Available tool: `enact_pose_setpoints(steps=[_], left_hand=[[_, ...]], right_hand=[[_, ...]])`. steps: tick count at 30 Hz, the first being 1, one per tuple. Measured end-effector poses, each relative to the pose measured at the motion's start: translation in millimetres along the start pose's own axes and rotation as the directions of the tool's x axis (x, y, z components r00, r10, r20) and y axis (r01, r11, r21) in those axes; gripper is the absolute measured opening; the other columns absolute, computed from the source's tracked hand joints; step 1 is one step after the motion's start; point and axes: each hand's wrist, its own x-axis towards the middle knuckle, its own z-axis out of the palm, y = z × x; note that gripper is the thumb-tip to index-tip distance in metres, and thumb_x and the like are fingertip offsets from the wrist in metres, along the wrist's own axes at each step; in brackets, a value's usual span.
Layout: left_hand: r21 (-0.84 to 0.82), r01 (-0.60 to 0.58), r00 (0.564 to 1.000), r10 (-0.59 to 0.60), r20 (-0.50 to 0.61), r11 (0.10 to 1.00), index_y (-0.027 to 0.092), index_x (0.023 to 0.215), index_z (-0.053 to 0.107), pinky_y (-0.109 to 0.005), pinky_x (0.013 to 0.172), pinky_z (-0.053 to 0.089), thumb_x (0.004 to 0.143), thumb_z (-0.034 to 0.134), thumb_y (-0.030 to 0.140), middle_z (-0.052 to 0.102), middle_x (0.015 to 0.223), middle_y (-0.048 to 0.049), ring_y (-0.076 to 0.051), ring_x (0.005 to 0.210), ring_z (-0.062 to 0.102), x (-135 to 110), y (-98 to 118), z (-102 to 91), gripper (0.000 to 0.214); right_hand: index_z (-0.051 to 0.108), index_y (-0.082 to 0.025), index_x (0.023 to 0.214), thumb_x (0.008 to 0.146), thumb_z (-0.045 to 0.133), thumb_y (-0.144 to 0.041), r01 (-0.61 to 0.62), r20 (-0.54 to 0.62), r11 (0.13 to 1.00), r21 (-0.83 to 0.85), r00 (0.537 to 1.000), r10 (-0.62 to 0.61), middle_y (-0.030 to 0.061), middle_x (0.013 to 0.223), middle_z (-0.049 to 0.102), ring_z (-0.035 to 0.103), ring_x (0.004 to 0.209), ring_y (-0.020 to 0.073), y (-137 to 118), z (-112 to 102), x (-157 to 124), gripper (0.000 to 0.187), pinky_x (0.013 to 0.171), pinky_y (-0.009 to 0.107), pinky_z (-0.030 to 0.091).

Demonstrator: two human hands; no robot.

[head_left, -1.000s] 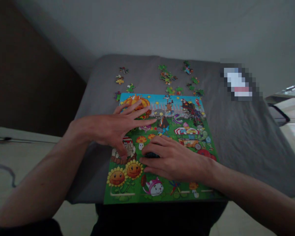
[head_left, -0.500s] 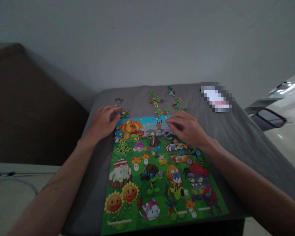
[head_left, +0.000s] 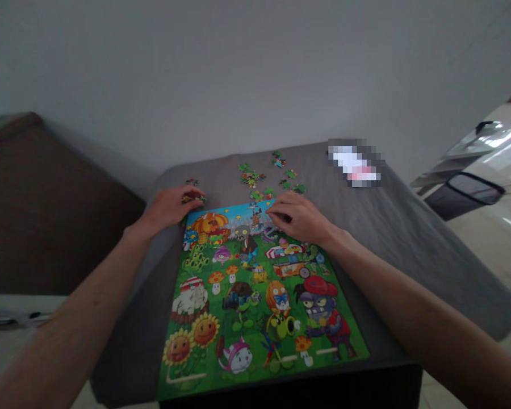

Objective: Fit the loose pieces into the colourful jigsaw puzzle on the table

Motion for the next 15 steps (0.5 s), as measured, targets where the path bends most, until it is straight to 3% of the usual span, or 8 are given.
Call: enact_pose_setpoints(steps=[4, 7, 10, 15], left_hand=[[-0.073, -0.083, 0.997, 0.082, -0.008, 0.994, 0.025, 0.119, 0.079, -0.040, 0.092, 0.058, 0.103, 0.054, 0.055, 0.080, 0.120, -0.0096, -0.026, 0.102, 0.073, -25.2, 33.2, -8.9, 0.042], [-0.121, -0.149, 0.986, 0.156, 0.052, 0.981, 0.028, 0.114, 0.083, -0.036, 0.086, 0.059, 0.103, 0.055, 0.055, 0.081, 0.111, -0.0070, -0.024, 0.096, 0.073, -57.6, 61.4, -16.0, 0.040], [-0.195, -0.162, 0.976, 0.185, 0.111, 0.967, 0.031, 0.107, 0.084, -0.037, 0.091, 0.060, 0.102, 0.061, 0.050, 0.083, 0.108, -0.0037, -0.024, 0.099, 0.076, -92.3, 85.4, -21.7, 0.031], [-0.382, 0.066, 0.997, -0.042, 0.072, 0.922, 0.028, 0.089, 0.080, -0.033, 0.077, 0.062, 0.090, 0.079, 0.047, 0.081, 0.088, -0.0002, -0.021, 0.082, 0.075, -130.3, 114.1, -17.1, 0.019]], right_hand=[[0.084, -0.016, 0.108, 0.107, 0.055, -0.022, -0.004, -0.009, 1.000, 0.014, 1.000, 0.005, 0.0126, 0.104, 0.078, 0.069, 0.100, 0.0241, -0.1, -4.2, 0.6, 0.029, 0.095, 0.039, 0.053], [0.083, -0.018, 0.105, 0.106, 0.056, -0.021, -0.017, 0.008, 1.000, 0.022, 1.000, 0.017, 0.0113, 0.103, 0.077, 0.067, 0.101, 0.0239, -1.0, -6.4, 1.0, 0.028, 0.095, 0.038, 0.051], [0.083, -0.017, 0.103, 0.105, 0.056, -0.019, -0.008, 0.017, 0.999, 0.037, 1.000, 0.007, 0.0111, 0.101, 0.077, 0.067, 0.098, 0.0233, -1.5, -6.0, 1.1, 0.027, 0.093, 0.037, 0.050], [0.083, -0.017, 0.101, 0.104, 0.058, -0.020, -0.035, 0.015, 0.991, 0.127, 0.999, 0.034, 0.0109, 0.103, 0.079, 0.068, 0.099, 0.0229, -8.9, -5.8, 3.8, 0.025, 0.096, 0.039, 0.050]])
